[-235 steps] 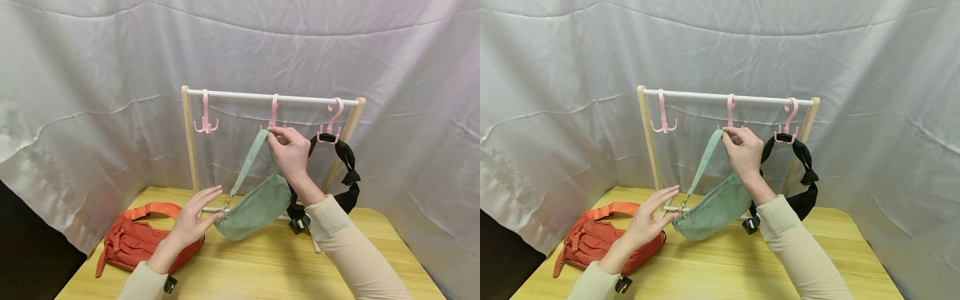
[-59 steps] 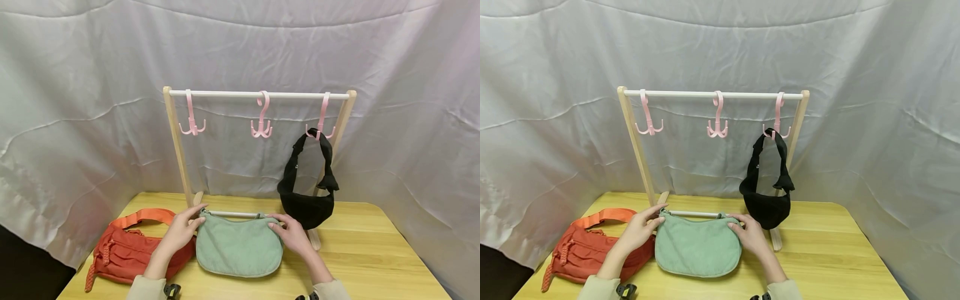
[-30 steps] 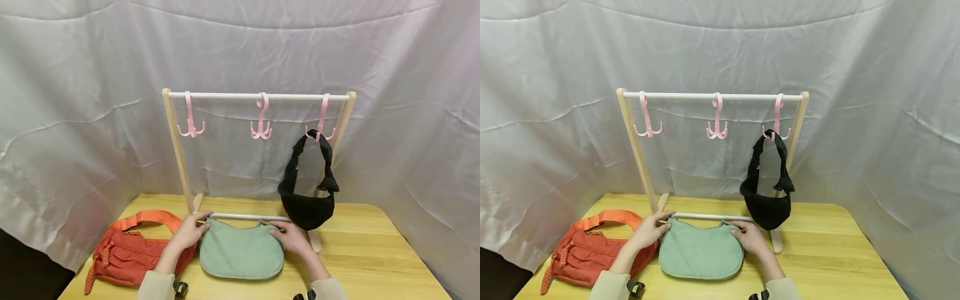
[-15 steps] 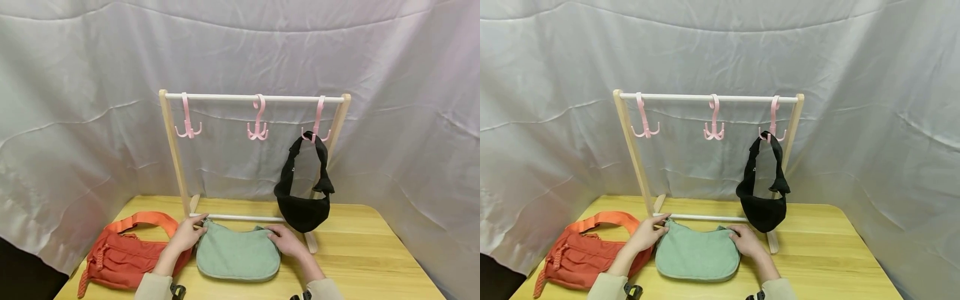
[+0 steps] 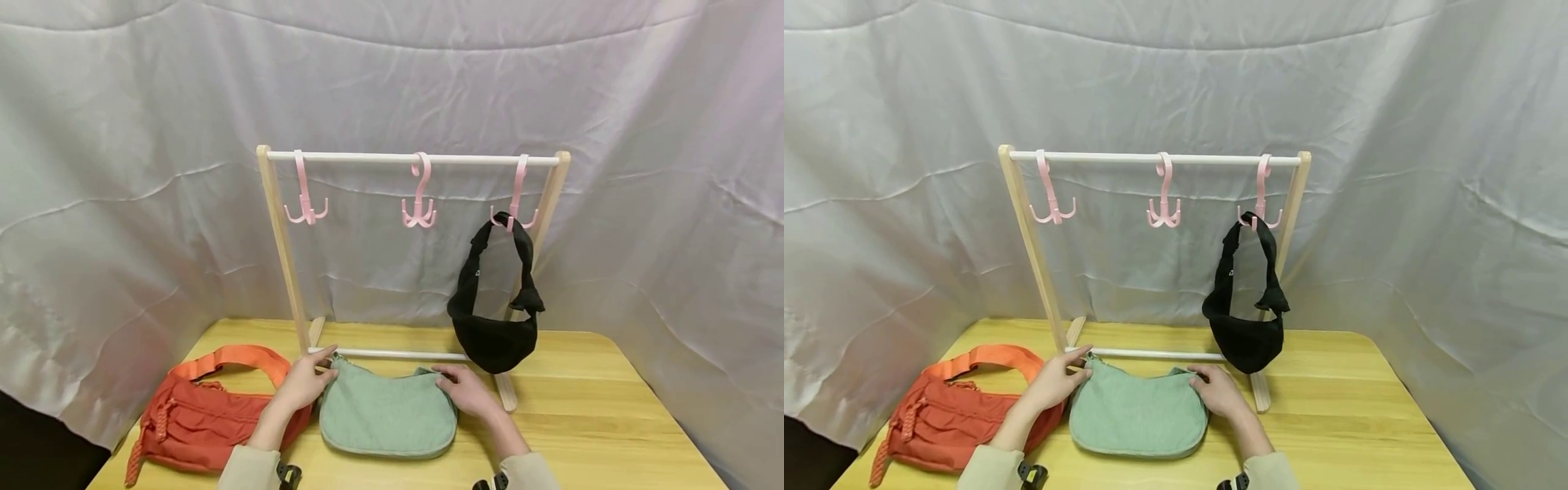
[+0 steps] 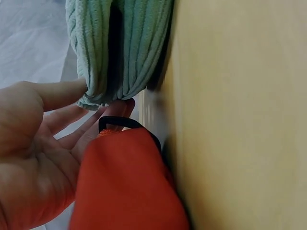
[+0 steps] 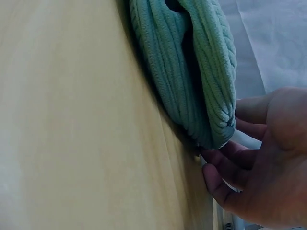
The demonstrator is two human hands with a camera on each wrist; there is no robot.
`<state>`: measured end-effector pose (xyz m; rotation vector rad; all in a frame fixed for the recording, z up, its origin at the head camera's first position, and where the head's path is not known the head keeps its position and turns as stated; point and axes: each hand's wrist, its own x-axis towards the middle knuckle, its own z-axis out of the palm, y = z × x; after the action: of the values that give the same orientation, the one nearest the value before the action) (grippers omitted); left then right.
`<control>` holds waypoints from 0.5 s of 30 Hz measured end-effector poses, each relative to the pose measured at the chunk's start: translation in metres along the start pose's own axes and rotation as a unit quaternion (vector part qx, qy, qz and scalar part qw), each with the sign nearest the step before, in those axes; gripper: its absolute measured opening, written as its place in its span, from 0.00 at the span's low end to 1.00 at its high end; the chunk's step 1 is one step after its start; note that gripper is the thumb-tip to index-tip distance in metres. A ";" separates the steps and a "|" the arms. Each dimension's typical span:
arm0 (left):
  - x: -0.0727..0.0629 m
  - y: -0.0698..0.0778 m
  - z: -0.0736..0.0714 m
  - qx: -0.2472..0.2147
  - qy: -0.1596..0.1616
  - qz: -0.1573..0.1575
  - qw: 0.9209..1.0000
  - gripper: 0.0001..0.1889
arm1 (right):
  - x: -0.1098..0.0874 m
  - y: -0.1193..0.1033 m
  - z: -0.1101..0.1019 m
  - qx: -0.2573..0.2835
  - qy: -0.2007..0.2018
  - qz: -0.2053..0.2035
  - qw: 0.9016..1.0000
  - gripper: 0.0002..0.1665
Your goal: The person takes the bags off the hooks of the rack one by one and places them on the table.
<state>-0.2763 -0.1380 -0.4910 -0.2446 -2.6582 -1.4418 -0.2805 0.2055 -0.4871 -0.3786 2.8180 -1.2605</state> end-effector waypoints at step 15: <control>-0.005 0.015 -0.004 0.014 -0.007 -0.014 1.000 0.31 | -0.002 -0.009 -0.005 0.045 0.032 0.023 0.998 0.24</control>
<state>-0.2682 -0.1334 -0.4774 -0.2170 -2.7020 -1.4158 -0.2771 0.2038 -0.4770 -0.2739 2.7917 -1.4085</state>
